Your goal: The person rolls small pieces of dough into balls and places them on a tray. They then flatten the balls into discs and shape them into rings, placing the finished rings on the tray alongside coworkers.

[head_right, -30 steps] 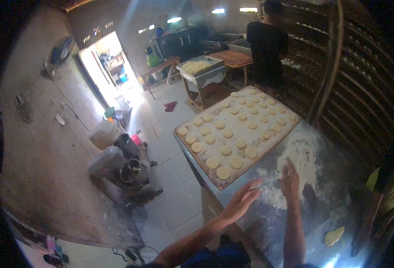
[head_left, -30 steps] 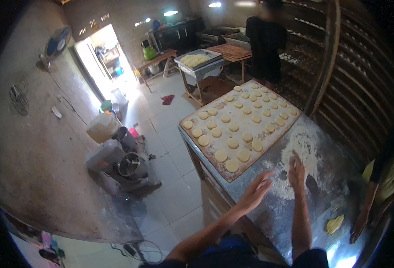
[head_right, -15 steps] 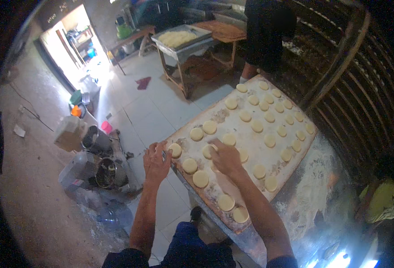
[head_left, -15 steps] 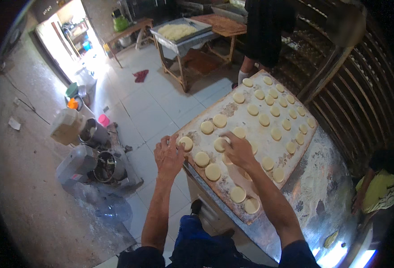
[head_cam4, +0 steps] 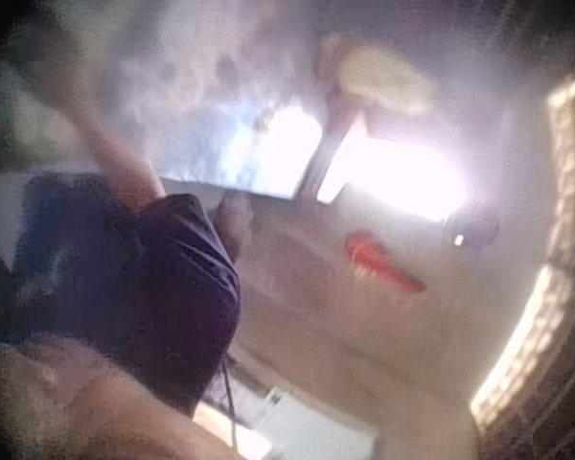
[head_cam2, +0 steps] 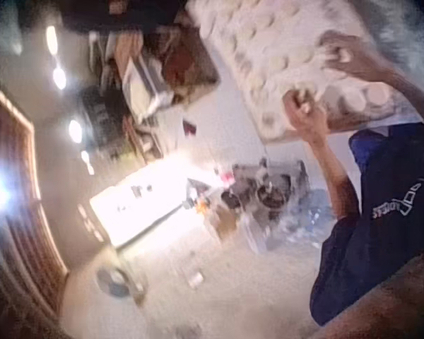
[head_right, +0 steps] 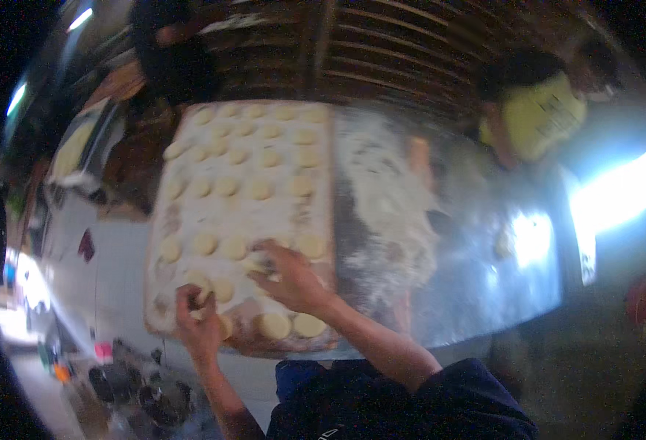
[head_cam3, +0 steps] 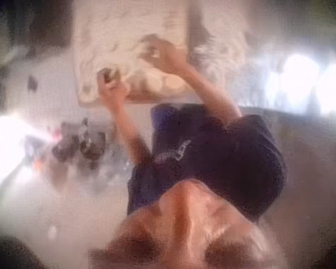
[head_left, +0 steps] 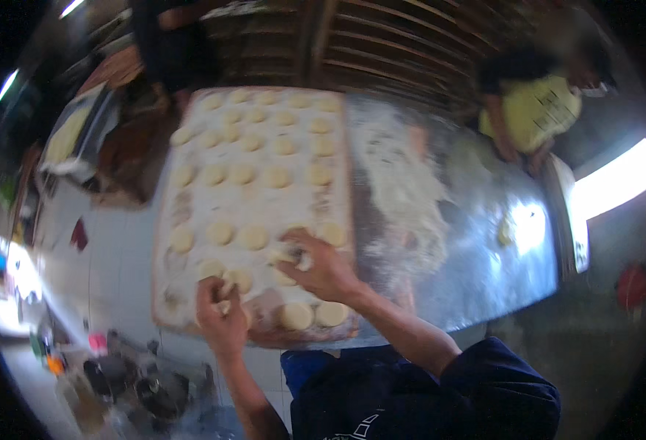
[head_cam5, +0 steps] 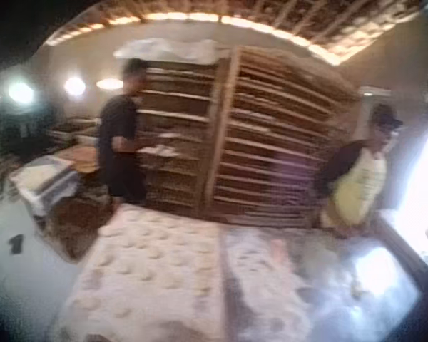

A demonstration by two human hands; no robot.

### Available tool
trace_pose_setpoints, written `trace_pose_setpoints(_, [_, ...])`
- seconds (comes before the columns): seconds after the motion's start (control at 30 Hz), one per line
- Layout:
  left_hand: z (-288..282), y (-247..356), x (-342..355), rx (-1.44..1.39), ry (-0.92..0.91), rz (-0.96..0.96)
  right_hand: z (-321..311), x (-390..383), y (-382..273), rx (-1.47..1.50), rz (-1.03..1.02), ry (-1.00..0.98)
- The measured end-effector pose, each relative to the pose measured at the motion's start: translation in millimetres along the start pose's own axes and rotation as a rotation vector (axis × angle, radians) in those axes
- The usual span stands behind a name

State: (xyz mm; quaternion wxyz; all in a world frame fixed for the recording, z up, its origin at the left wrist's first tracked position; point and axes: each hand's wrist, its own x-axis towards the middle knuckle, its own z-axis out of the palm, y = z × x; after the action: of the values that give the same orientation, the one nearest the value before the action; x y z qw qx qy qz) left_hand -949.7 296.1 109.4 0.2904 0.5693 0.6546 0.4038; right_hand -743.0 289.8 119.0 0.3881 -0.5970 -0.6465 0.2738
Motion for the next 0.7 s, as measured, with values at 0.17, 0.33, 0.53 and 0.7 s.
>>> trace_pose_setpoints(0.17, [182, 105, -44, -0.299, -0.895, 0.358, -144, -128, 58, -0.205, 0.457, 0.081])
trace_pose_setpoints(0.33, [298, 138, -82, 0.092, -0.479, 0.801, -190, -183, 114, -0.495, 0.274, 0.262])
trace_pose_setpoints(0.53, [316, 135, -108, 0.474, -0.507, 0.974, -230, -211, 151, -0.103, 0.411, 0.286])
trace_pose_setpoints(0.7, [315, 147, -113, 0.596, -0.404, 0.655, -249, -204, 162, 0.007, 0.343, 0.307])
